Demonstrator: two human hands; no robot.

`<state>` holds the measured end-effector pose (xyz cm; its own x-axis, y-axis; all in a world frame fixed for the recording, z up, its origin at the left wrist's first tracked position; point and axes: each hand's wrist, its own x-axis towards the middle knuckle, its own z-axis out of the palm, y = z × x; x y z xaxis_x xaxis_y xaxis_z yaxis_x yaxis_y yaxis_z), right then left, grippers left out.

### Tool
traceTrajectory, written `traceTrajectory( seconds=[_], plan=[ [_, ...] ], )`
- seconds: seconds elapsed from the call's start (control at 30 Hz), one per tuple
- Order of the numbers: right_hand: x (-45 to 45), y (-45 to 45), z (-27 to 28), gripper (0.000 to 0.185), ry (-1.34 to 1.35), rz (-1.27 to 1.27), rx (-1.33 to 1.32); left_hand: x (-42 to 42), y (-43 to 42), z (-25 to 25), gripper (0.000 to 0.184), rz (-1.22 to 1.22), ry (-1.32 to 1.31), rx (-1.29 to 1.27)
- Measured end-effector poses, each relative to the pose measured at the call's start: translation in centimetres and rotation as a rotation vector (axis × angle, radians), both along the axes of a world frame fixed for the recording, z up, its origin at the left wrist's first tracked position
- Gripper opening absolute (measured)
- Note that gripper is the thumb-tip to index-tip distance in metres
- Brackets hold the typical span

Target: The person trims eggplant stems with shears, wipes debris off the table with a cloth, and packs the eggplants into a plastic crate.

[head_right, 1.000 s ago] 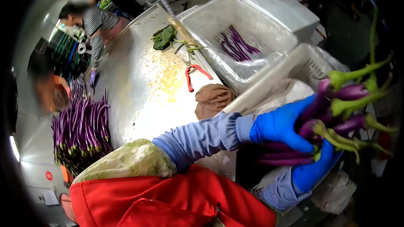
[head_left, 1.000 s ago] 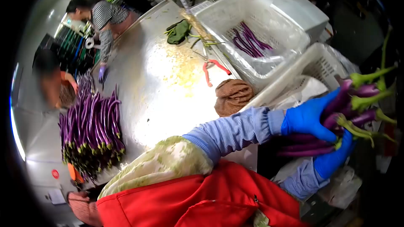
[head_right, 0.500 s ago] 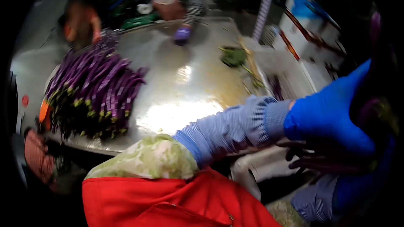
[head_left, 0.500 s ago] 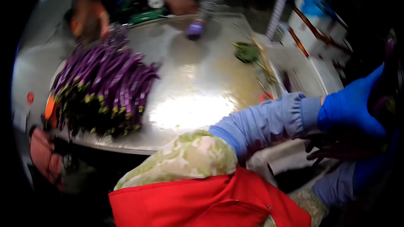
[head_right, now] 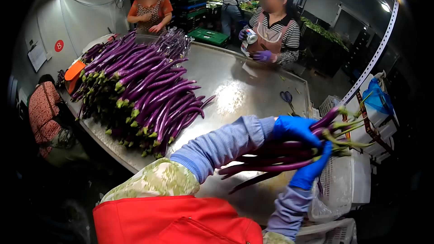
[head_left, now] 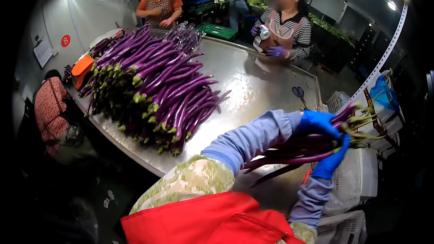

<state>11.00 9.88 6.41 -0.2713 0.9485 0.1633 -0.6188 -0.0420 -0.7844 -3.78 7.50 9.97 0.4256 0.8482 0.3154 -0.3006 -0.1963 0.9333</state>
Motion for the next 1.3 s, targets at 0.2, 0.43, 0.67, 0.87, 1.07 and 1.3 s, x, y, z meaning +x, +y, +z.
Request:
traceTrajectory(
  seconds=[0.2, 0.43, 0.67, 0.87, 1.07, 1.3],
  plan=[
    [-2.9, 2.3, -19.6, 0.043, -0.010, -0.018, -0.311, -3.4, 5.9, -20.1, 0.044, -0.133, 0.073, -0.500],
    [6.2, 3.8, -27.0, 0.025, -0.206, 0.200, -0.640, -3.1, 7.2, -25.4, 0.110, 0.254, 0.929, -0.446],
    [6.9, 1.5, -25.1, 0.026, -0.344, 0.248, -0.781, -4.6, 5.0, -22.6, 0.110, 0.336, 1.090, -0.410],
    [6.4, 0.0, -25.8, 0.024, -0.390, 0.303, -0.750, -8.2, 0.8, -23.8, 0.093, 0.299, 1.165, -0.383],
    [6.1, -0.7, -27.2, 0.038, -0.320, 0.430, -0.739, -14.2, -5.6, -26.9, 0.056, 0.448, 1.055, -0.260],
    [7.3, -2.9, -26.2, 0.043, -0.466, 0.391, -0.785, -13.2, -10.6, -24.1, 0.044, 0.852, 1.107, -0.470]
  ],
)
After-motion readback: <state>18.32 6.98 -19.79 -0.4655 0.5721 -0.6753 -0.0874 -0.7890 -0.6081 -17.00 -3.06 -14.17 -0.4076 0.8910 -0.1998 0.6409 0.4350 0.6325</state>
